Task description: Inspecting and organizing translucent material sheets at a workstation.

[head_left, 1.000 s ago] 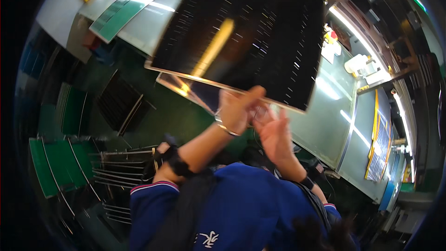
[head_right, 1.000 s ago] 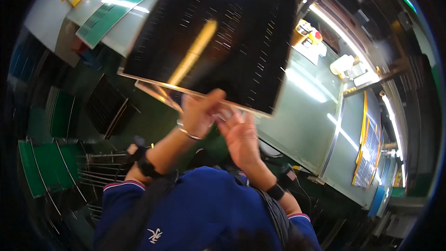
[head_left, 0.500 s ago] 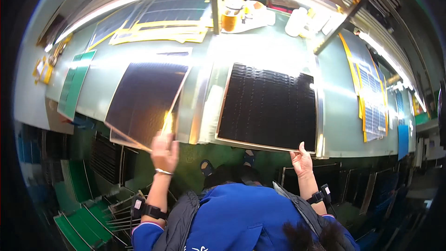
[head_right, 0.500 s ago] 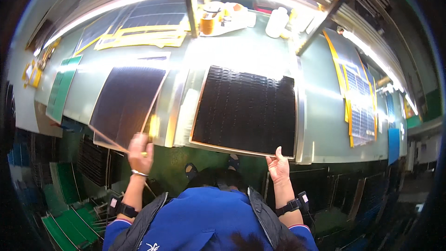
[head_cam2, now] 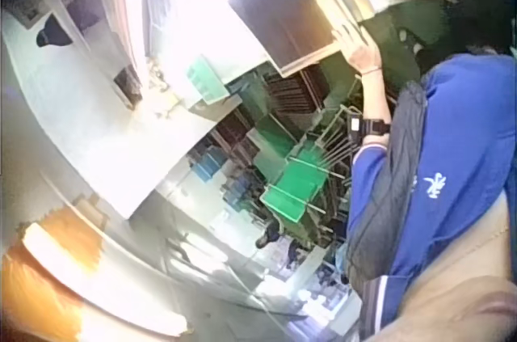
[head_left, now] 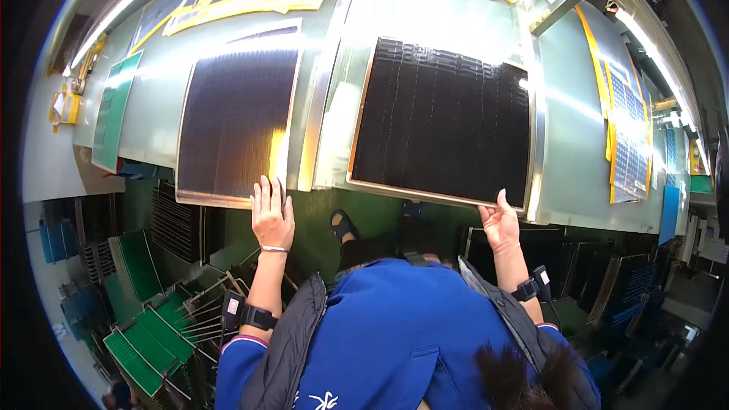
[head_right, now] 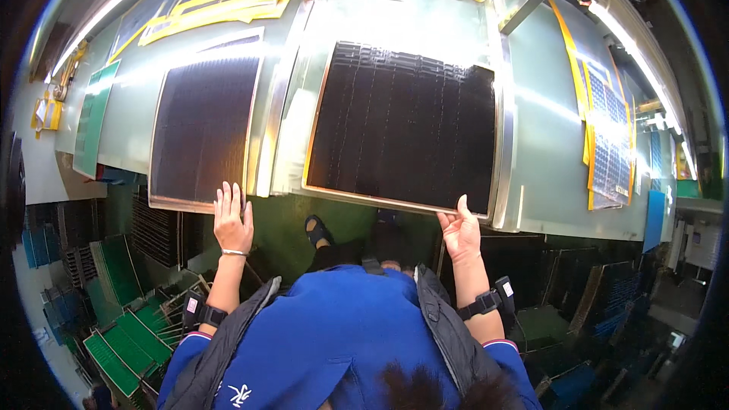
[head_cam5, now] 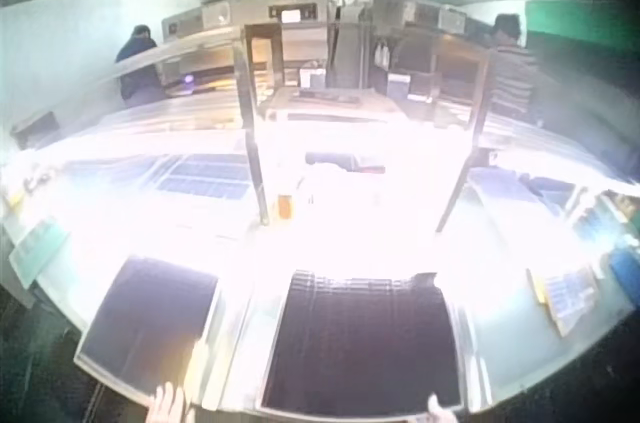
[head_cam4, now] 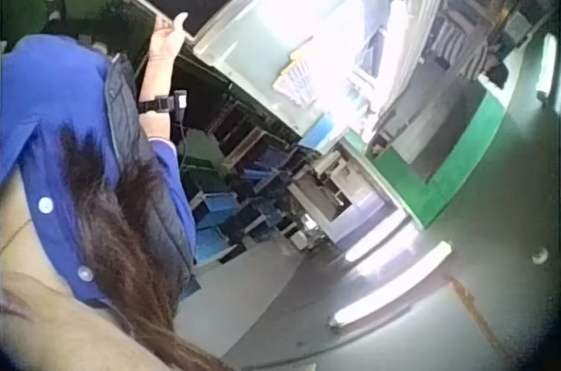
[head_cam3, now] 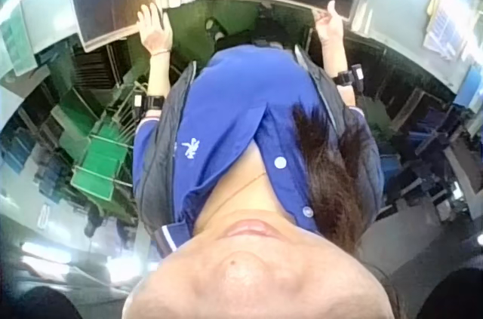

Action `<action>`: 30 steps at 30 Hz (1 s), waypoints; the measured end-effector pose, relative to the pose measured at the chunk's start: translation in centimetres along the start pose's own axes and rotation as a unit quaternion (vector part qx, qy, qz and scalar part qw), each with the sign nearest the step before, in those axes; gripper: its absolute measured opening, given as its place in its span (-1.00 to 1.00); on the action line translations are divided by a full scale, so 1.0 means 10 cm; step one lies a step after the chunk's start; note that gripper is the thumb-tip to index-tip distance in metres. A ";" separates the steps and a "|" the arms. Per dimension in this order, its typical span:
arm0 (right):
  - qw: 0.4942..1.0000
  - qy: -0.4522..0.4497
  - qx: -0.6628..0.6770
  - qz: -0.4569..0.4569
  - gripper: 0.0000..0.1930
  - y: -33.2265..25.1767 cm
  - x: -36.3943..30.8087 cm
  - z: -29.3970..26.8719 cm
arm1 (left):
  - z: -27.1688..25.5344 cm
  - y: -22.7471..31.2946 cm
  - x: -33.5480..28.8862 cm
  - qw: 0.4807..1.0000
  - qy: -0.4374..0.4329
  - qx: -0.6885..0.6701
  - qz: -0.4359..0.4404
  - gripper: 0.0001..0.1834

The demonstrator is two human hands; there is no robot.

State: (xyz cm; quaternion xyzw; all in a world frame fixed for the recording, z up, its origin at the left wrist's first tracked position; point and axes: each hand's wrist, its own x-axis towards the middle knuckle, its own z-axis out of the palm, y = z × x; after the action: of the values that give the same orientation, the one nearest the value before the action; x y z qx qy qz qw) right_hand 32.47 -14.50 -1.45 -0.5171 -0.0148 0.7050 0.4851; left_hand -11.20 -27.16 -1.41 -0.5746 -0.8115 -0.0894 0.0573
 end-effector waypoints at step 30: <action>0.969 -0.145 0.066 -0.191 -0.92 -0.02 -0.66 0.58 | -0.31 -0.38 0.26 0.967 -0.199 -0.157 0.008 -0.24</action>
State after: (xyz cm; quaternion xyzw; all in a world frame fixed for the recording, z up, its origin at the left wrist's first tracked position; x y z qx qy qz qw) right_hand 28.25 -16.17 6.09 -0.3639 -0.1370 0.6659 0.6367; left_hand -15.72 -26.68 1.85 -0.5894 -0.7774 -0.0993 -0.1959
